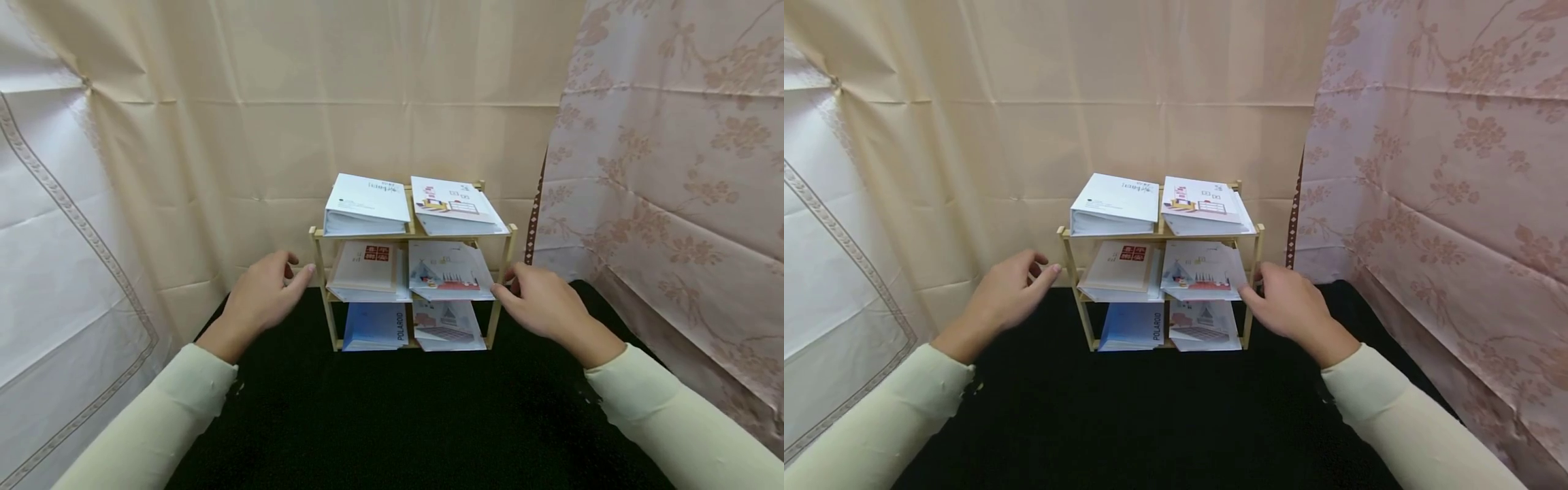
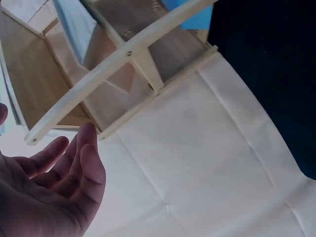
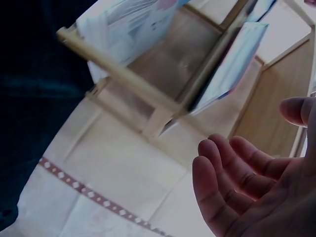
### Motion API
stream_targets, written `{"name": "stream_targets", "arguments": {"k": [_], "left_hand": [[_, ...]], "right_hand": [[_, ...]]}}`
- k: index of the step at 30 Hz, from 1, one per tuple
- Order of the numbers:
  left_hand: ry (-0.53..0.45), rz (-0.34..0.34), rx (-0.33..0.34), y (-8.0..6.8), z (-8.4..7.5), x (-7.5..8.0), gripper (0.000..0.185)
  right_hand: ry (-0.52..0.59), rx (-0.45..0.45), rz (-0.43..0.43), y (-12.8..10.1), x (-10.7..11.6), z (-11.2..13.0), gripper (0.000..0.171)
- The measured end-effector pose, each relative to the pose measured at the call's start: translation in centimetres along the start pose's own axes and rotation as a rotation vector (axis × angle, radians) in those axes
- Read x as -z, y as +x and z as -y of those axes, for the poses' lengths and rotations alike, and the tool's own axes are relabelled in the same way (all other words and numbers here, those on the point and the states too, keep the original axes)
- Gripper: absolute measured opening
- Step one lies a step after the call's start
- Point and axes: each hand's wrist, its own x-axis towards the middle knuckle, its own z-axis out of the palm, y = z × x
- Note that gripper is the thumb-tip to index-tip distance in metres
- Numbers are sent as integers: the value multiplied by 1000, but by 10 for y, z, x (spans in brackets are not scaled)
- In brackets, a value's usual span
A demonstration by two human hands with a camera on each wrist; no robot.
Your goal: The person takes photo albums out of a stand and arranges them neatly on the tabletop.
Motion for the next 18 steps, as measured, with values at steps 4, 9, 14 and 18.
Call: {"name": "stream_targets", "arguments": {"k": [4,9,14,18], "left_hand": [[-68,16,2,3,-6,10,67],[-155,16,-2,7,-13,20,68],[-176,30,18,11,-19,27,71],[-193,61,46,14,-24,33,75]], "right_hand": [[69,27,11,3,2,15,41],[166,60,50,10,3,32,43],[235,97,94,17,1,50,45],[305,108,126,20,0,64,48]]}}
